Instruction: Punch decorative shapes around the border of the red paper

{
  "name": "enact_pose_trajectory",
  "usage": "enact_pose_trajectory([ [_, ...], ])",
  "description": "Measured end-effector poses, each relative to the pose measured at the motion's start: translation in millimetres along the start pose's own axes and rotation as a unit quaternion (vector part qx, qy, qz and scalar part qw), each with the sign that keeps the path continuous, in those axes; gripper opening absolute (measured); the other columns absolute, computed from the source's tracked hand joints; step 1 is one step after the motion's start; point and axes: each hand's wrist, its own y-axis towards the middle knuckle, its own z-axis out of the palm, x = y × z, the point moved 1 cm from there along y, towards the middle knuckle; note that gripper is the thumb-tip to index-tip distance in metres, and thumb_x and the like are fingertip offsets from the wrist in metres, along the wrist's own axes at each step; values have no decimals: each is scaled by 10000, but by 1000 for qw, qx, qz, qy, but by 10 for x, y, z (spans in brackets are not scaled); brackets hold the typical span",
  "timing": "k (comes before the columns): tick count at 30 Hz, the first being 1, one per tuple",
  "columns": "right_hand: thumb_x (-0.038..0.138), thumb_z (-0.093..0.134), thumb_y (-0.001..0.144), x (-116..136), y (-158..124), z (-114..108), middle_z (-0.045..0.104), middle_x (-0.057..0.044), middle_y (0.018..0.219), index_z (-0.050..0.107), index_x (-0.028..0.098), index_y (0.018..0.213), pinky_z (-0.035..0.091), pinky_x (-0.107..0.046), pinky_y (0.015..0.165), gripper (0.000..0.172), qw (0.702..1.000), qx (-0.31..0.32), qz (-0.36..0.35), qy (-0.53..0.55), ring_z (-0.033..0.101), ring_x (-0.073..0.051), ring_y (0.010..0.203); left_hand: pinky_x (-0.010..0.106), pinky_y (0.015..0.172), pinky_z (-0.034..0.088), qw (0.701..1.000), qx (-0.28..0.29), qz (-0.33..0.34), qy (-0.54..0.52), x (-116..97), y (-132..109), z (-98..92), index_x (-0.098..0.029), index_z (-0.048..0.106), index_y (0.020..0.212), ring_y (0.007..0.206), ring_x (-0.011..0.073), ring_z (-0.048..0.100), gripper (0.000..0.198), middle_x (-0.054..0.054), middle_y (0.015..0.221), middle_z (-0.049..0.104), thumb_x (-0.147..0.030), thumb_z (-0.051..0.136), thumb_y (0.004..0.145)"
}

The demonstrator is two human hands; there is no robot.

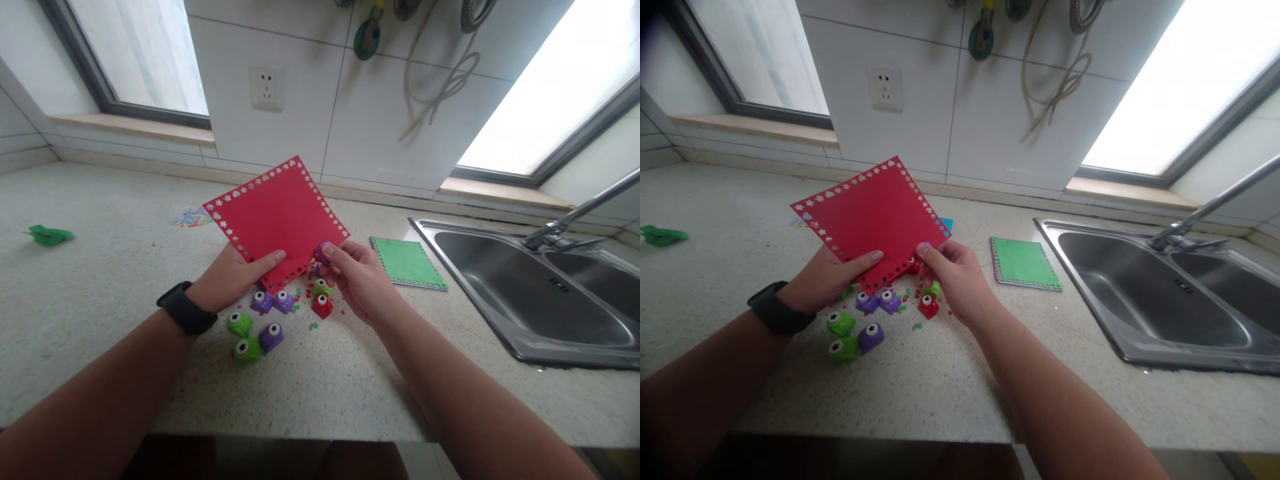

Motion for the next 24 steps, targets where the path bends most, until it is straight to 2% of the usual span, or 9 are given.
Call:
enact_pose_trajectory([
  [9,424,750,857,0,-6,-11,597,-51,770,629,102,857,370,-204,521,344,1000,9,-14,-11,530,-77,608,358,1102,480,1000,5,-10,16,-43,-4,16,-232,700,1224,1209,198,614,368,51,1364,606,-418,685,906],
  [21,412,741,868,7,-5,-5,543,-17,667,608,115,845,332,-214,501,326,1000,16,-21,-12,525,-86,590,339,1104,473,999,-6,-20,36,-42,-6,18,-217,679,1258,1227,200,602,434,60,1370,602,-444,698,889],
  [24,419,747,860,23,-4,-3,561,-23,685,609,115,840,346,-219,500,334,1000,10,-16,-12,523,-85,582,369,1115,464,999,-8,-23,37,-46,-13,18,-220,666,1282,1235,216,596,467,65,1375,597,-461,698,883],
])
